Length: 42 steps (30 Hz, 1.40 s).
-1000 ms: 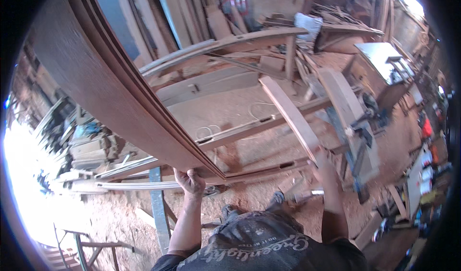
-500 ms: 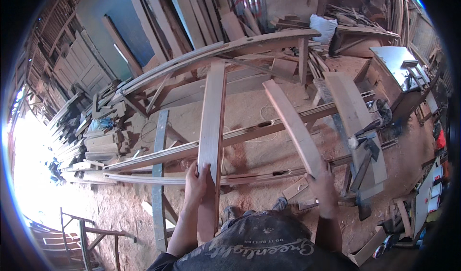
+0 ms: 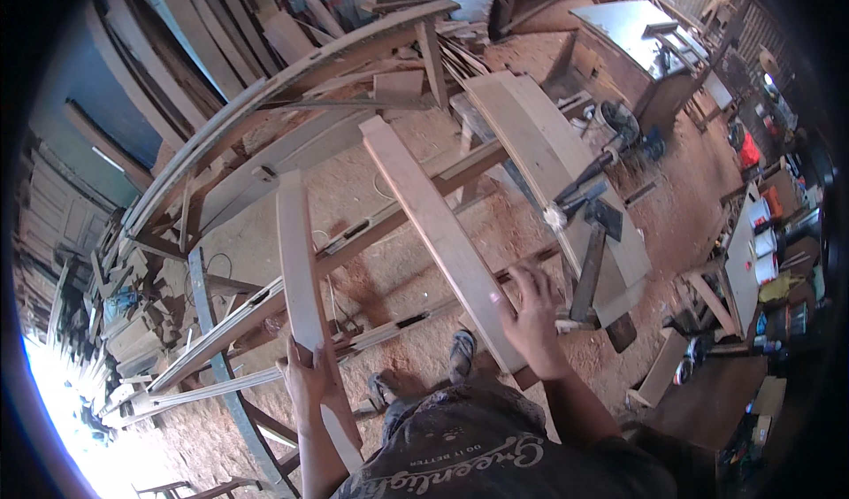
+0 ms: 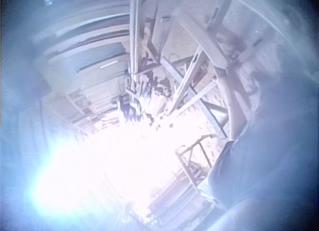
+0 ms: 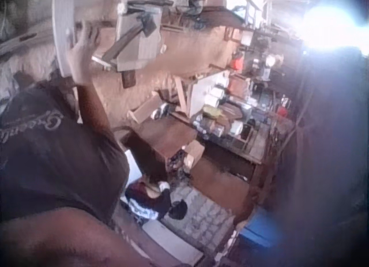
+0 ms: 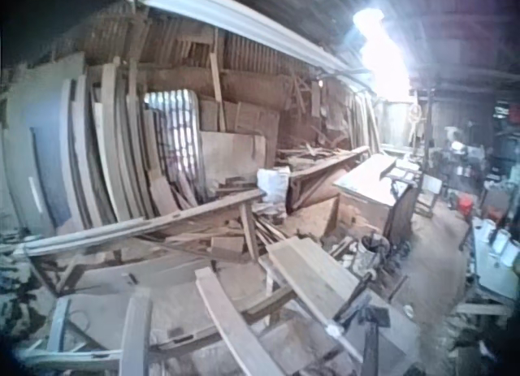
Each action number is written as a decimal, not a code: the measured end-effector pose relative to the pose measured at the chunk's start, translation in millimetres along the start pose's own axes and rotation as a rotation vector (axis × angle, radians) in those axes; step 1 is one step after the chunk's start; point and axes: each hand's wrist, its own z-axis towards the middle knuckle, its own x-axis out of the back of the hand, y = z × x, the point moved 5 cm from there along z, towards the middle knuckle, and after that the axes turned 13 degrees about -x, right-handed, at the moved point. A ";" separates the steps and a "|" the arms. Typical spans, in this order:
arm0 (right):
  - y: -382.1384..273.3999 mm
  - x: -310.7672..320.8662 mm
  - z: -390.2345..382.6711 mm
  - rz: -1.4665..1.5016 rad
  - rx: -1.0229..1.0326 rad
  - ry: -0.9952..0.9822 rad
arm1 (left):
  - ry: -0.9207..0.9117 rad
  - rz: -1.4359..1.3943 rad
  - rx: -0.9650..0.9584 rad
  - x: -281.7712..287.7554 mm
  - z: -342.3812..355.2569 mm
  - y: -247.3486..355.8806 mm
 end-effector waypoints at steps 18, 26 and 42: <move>193.3 90.4 41.0 -0.136 -0.389 0.362 | 0.014 0.100 -0.681 -75.0 -19.2 125.5; 199.6 83.4 24.9 -0.293 -0.232 0.407 | -0.079 0.209 -0.773 -117.0 -31.5 108.3; 255.3 65.3 24.9 -0.392 -0.307 0.351 | 0.044 0.071 -0.910 -100.2 -50.9 92.0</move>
